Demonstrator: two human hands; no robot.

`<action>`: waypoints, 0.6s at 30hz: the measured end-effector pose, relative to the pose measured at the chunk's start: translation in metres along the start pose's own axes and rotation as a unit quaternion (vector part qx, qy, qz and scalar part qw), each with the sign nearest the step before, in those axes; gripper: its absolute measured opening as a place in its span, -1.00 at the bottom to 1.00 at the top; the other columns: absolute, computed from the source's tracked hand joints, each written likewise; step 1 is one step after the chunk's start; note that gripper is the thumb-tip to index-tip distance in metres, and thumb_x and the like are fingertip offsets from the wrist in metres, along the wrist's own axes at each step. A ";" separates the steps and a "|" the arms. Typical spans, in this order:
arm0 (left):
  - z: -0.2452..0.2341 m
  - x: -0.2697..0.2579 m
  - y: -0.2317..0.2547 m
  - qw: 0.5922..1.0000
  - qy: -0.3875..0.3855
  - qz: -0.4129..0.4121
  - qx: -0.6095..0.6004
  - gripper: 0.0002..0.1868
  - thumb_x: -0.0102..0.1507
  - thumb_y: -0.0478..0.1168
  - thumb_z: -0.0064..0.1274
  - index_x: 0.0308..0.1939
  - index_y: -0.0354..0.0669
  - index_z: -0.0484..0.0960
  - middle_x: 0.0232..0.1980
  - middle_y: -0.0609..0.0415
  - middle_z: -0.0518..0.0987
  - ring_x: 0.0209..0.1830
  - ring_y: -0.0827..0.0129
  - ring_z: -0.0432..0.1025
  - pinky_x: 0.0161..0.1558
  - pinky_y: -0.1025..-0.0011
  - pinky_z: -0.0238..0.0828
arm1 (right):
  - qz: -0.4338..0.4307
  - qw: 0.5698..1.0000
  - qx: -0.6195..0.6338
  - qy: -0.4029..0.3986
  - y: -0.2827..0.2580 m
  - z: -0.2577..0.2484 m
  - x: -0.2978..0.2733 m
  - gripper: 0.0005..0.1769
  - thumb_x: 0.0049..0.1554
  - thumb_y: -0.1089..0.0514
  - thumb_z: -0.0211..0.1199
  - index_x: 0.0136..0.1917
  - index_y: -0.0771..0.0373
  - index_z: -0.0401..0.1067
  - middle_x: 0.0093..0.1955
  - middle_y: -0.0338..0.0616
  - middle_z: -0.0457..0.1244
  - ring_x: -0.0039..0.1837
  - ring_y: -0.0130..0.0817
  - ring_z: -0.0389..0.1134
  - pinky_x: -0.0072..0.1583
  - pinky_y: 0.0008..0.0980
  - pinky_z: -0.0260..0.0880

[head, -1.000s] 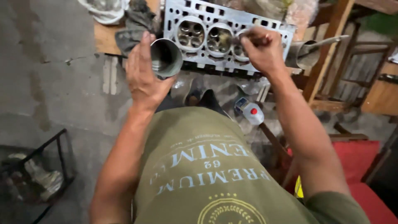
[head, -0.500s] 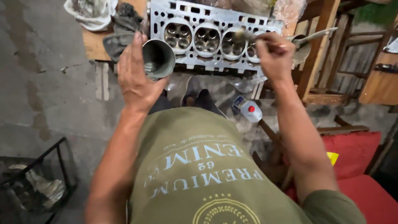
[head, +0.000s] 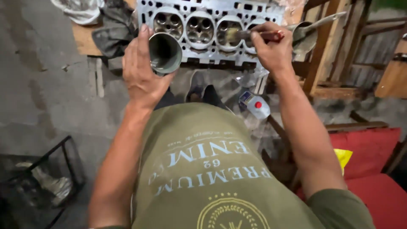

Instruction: Cleaning and inspecting the combustion chambers of an engine cylinder head using a brush and a small tool

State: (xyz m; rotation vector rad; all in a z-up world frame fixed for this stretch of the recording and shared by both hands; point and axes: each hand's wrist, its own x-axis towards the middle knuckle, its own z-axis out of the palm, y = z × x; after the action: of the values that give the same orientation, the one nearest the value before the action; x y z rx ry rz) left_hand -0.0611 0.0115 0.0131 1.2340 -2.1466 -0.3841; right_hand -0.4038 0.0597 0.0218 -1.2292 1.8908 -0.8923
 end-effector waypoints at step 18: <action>0.038 0.036 0.048 0.997 0.003 -0.042 -0.059 -0.04 0.36 0.41 -0.07 0.62 0.00 -0.04 0.52 -0.02 0.39 0.37 -0.06 0.43 0.30 0.03 0.37 | -0.147 0.974 0.103 -0.139 -0.089 0.022 -0.003 -0.42 0.12 0.22 0.45 0.37 0.24 0.35 0.06 -0.10 0.35 0.04 -0.47 0.35 0.11 -0.48 0.41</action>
State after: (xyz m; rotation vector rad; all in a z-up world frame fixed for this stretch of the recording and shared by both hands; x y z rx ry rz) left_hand -0.1309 0.0033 0.0231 1.2590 -2.0417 -0.5348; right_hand -0.3444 0.0309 0.0849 -1.4436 1.3812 -0.9843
